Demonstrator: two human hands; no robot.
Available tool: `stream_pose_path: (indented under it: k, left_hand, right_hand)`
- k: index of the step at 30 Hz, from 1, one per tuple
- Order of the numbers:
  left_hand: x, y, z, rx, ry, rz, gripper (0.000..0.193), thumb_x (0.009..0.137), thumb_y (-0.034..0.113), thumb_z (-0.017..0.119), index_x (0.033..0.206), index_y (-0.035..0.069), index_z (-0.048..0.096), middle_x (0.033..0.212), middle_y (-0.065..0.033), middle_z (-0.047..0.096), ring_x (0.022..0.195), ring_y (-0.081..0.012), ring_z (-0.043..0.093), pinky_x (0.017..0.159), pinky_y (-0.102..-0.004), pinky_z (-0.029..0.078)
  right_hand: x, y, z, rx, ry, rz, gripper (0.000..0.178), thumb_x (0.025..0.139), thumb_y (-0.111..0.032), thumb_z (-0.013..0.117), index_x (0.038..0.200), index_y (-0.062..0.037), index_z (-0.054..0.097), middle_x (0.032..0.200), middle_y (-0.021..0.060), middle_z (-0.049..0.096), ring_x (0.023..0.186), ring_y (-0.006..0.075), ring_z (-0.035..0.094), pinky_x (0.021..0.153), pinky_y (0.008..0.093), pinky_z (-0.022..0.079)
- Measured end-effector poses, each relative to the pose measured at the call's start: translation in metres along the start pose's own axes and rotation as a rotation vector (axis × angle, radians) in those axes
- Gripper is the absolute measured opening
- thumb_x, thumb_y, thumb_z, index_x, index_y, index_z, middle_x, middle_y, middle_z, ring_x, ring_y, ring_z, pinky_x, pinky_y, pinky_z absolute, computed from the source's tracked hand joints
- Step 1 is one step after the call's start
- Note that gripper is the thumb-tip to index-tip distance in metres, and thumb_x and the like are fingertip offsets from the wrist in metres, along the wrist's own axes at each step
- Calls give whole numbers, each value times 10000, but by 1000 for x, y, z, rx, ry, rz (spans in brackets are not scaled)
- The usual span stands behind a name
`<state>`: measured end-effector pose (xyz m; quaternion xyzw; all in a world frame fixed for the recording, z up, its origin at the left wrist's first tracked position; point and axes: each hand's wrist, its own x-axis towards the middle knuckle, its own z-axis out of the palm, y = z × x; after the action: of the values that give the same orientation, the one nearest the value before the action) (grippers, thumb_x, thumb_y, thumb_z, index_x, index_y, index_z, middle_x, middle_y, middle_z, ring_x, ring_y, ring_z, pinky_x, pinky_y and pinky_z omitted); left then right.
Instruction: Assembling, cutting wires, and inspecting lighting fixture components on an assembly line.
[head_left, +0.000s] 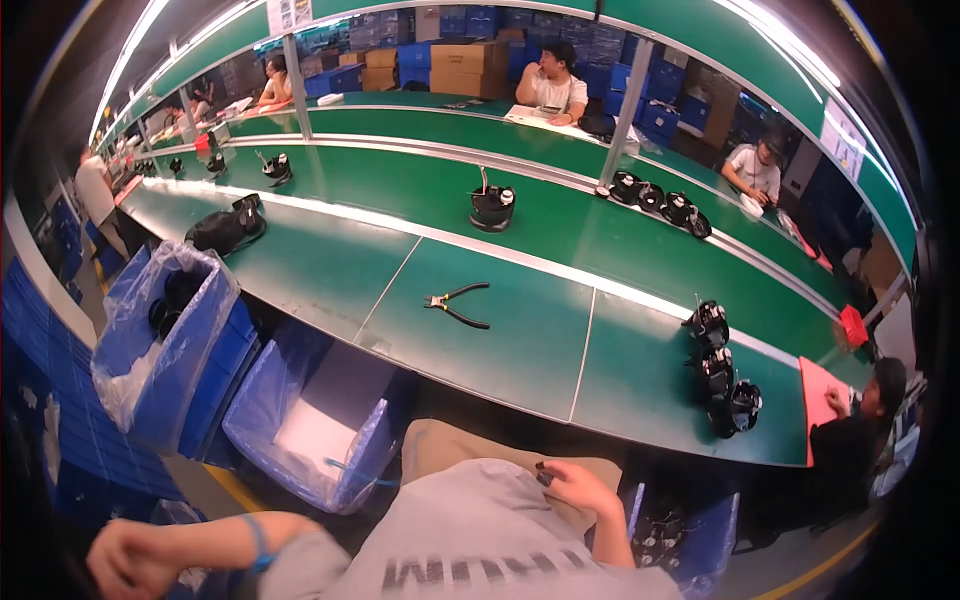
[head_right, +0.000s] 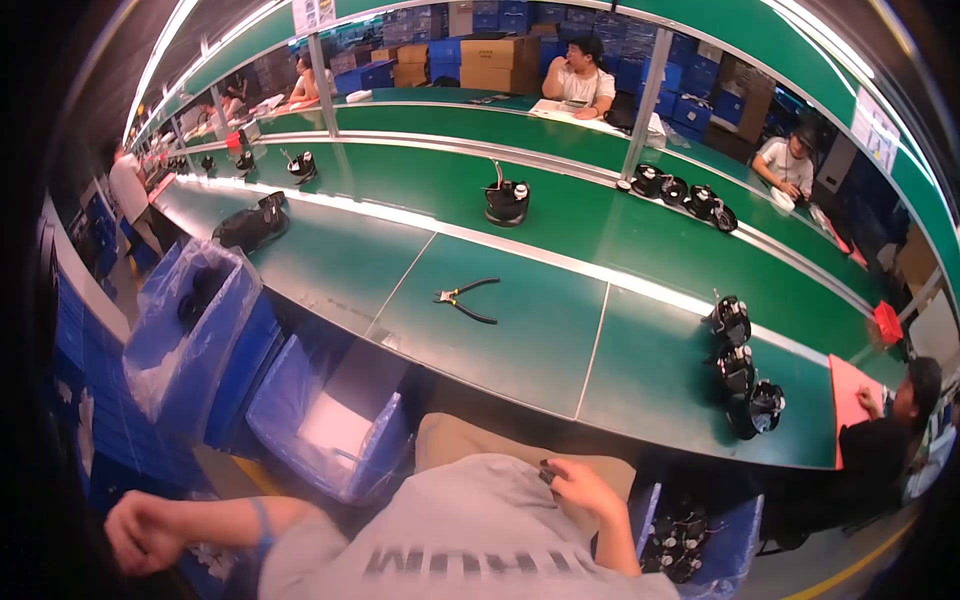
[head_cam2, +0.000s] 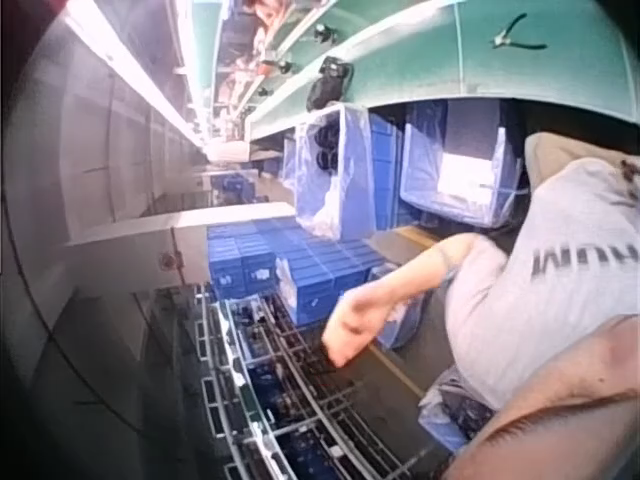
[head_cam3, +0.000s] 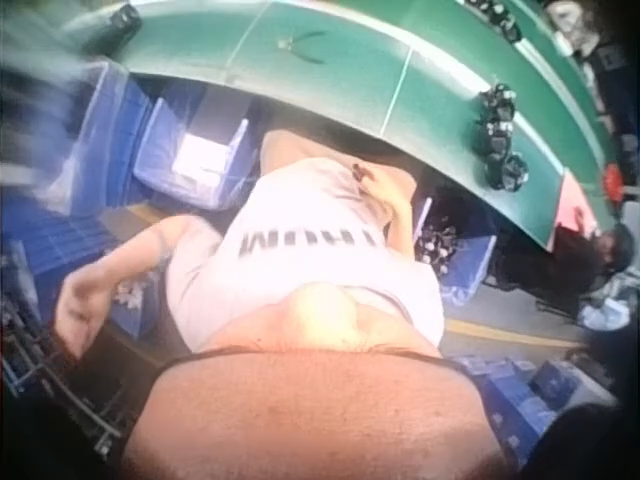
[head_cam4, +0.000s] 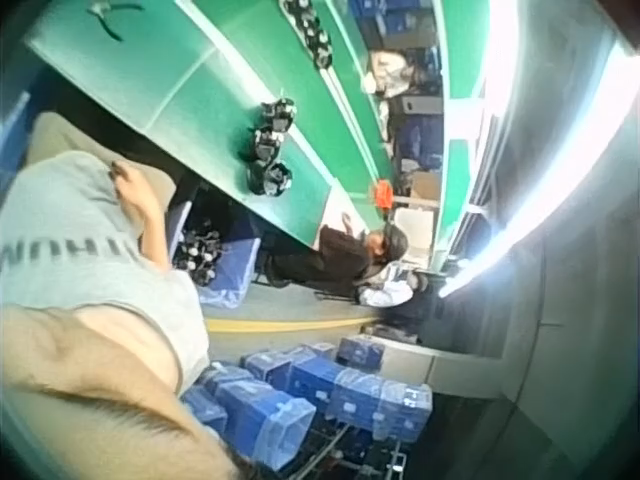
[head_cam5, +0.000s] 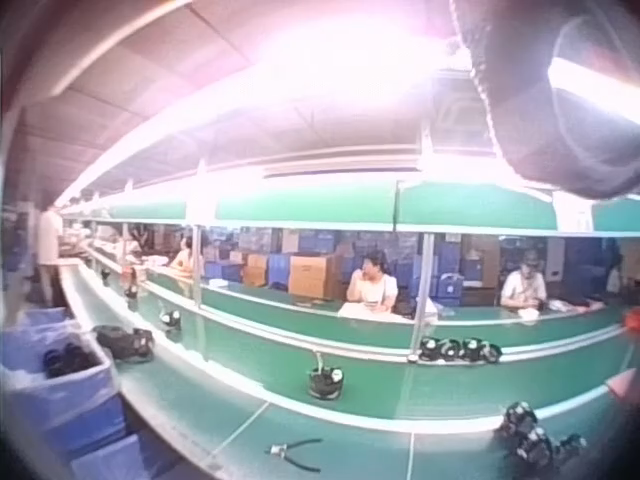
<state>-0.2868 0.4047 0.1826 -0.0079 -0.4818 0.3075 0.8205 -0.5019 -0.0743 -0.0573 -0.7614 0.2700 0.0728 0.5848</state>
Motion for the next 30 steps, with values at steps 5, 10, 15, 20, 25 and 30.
stream_pose_path:
  k: [5, 10, 15, 20, 25, 30]
  left_hand:
    - [-103, -140, -52, -531, -57, -484, 145, 885, 259, 612, 872, 122, 657, 729, -1, 628, 624, -109, 556, 515, -268, 414]
    - [-163, -250, -52, -90, -625, -1544, 220, 813, -10, 585, 1024, -40, 639, 984, -167, 648, 965, -275, 616, 816, -352, 504]
    - [-272, -205, -39, -177, -1627, -2097, 424, 960, 305, 557, 1282, 32, 519, 1244, -134, 566, 1167, -214, 513, 999, -336, 398]
    - [-265, -246, -154, 369, -1686, -2305, 437, 971, 353, 541, 1260, 26, 514, 1211, -115, 544, 1150, -217, 484, 991, -344, 379]
    - [-384, -171, -203, 440, -1254, -2334, 354, 970, 333, 549, 1122, 14, 570, 1023, -30, 583, 987, -155, 521, 886, -312, 429]
    - [-437, -198, -109, 525, -932, -1862, 357, 975, 363, 523, 1024, 28, 635, 847, -52, 610, 825, -137, 558, 764, -294, 471]
  right_hand:
    - [34, -60, -7, -247, -2, -320, 417, 812, 0, 497, 1226, 16, 534, 1162, 155, 650, 1058, 245, 634, 889, 318, 493]
    - [41, -88, -32, -189, 158, -475, 314, 838, -72, 526, 1136, -15, 603, 934, 175, 658, 775, 240, 613, 719, 336, 493]
    - [37, -36, -56, 3, 349, -576, 237, 932, -83, 539, 1134, -15, 643, 1002, 142, 693, 948, 195, 626, 865, 321, 476]
    - [58, -6, -62, 595, 231, -477, 227, 917, -54, 462, 1079, -22, 617, 941, 88, 692, 819, 147, 655, 625, 240, 518]
    - [96, -28, -82, 440, 202, -547, 159, 859, -23, 554, 947, -28, 687, 853, 42, 687, 838, 122, 625, 780, 269, 490]
    - [144, -55, -132, 277, 70, -559, 308, 839, -1, 482, 1132, -5, 579, 938, 67, 676, 831, 135, 616, 768, 281, 496]
